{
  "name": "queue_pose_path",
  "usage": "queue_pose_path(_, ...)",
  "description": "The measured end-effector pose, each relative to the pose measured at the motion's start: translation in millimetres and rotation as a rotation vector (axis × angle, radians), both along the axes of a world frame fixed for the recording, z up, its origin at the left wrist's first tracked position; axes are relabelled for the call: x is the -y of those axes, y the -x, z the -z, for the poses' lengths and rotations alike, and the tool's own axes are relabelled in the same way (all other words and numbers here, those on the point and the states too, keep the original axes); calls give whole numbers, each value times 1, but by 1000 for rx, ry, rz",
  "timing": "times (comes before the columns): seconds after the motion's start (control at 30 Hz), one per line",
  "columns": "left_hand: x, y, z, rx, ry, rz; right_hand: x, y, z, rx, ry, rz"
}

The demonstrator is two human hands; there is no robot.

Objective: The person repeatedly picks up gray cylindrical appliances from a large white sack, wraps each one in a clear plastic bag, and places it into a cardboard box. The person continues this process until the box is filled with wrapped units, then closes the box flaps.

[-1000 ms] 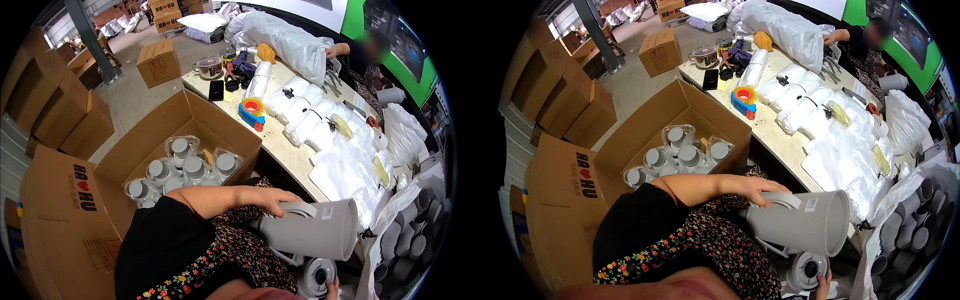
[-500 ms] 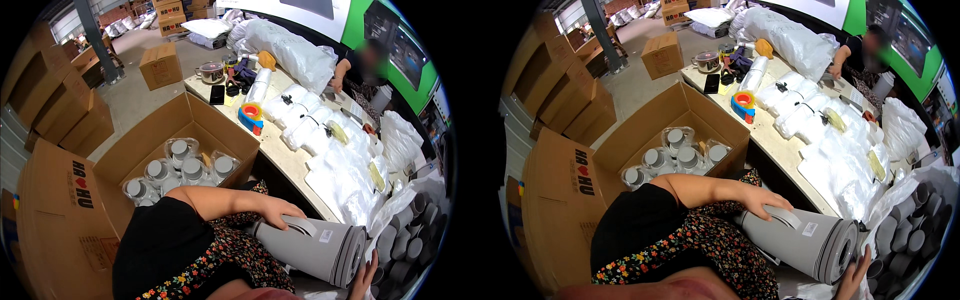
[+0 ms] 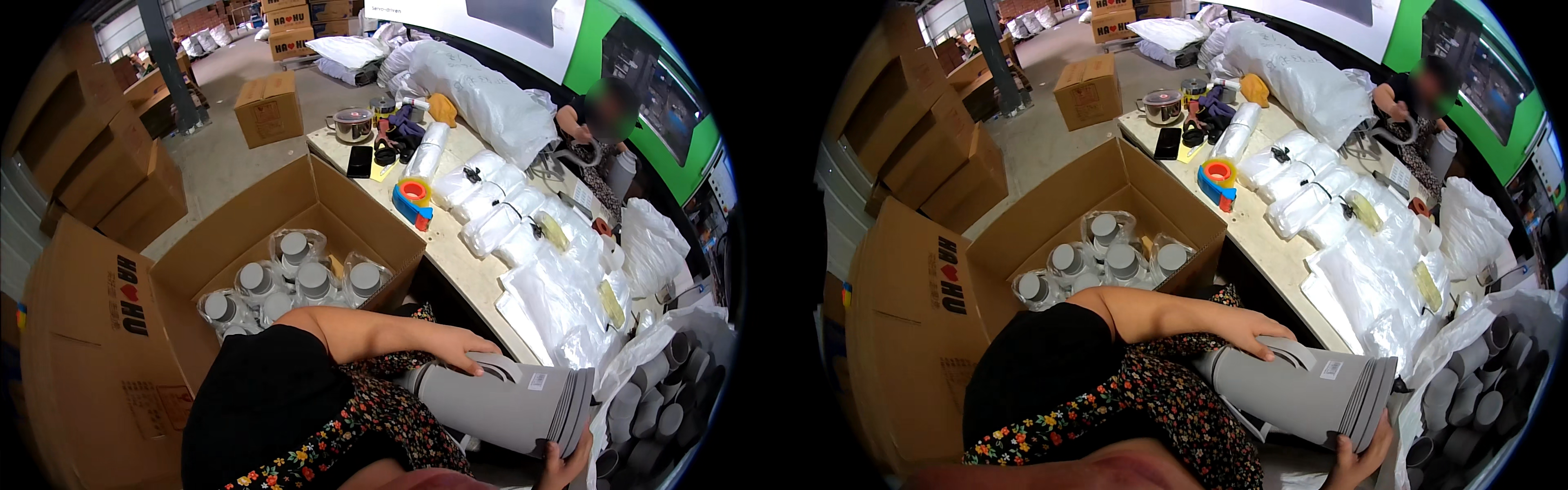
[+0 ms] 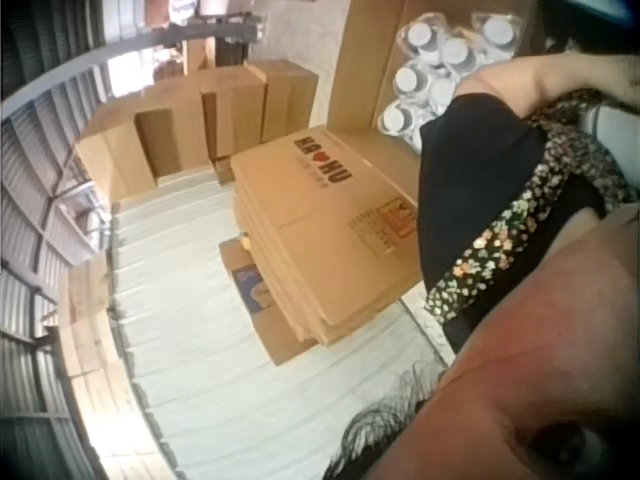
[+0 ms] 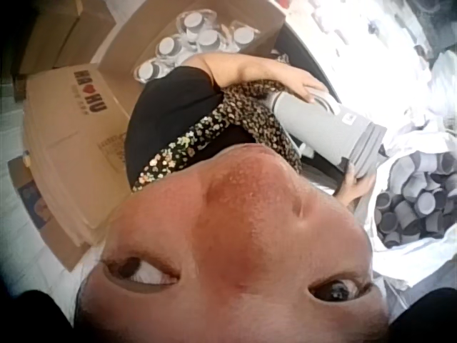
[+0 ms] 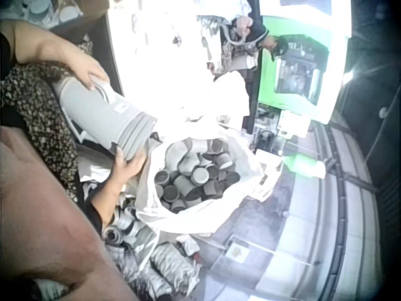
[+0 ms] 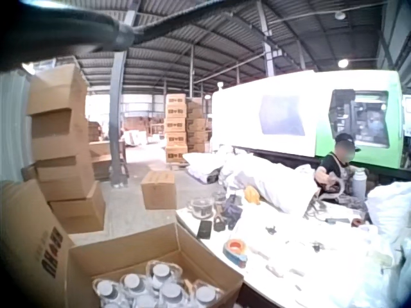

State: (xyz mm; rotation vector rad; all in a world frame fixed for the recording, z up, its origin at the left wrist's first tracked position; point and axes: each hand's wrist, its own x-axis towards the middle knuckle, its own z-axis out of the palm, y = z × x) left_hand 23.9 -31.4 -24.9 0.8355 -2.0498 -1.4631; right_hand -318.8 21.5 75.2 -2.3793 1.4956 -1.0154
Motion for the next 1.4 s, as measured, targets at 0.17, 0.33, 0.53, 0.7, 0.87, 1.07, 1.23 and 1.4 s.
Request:
queue_pose_path(0.17, 2, -3, -5, 62, -7, -37, 9, -12, 1, -93, 66, 74)
queue_pose_path(0.33, 6, -3, -1, 74, -21, -41, 21, 2, 9, -29, -85, -65)
queue_pose_path(0.53, 16, 0, 26, -1, 279, -163, 25, -14, 18, -25, 16, -16)
queue_pose_path(0.7, 29, -17, 31, 12, -9, -28, 30, -11, 20, -26, 40, -172)
queue_pose_path(0.87, 21, -6, 14, -33, -362, -154, 32, -15, 22, -1, -8, -127)
queue_pose_path(1.07, -25, 6, -31, 213, 17, -58, 39, -13, 35, 70, -93, 39)
queue_pose_path(1.23, 7, -3, 12, 75, 356, -50, 37, -6, 33, 79, -32, -111)
queue_pose_path(1.4, -7, 9, 6, 66, 80, -40, 42, -5, 38, 41, -11, -29)
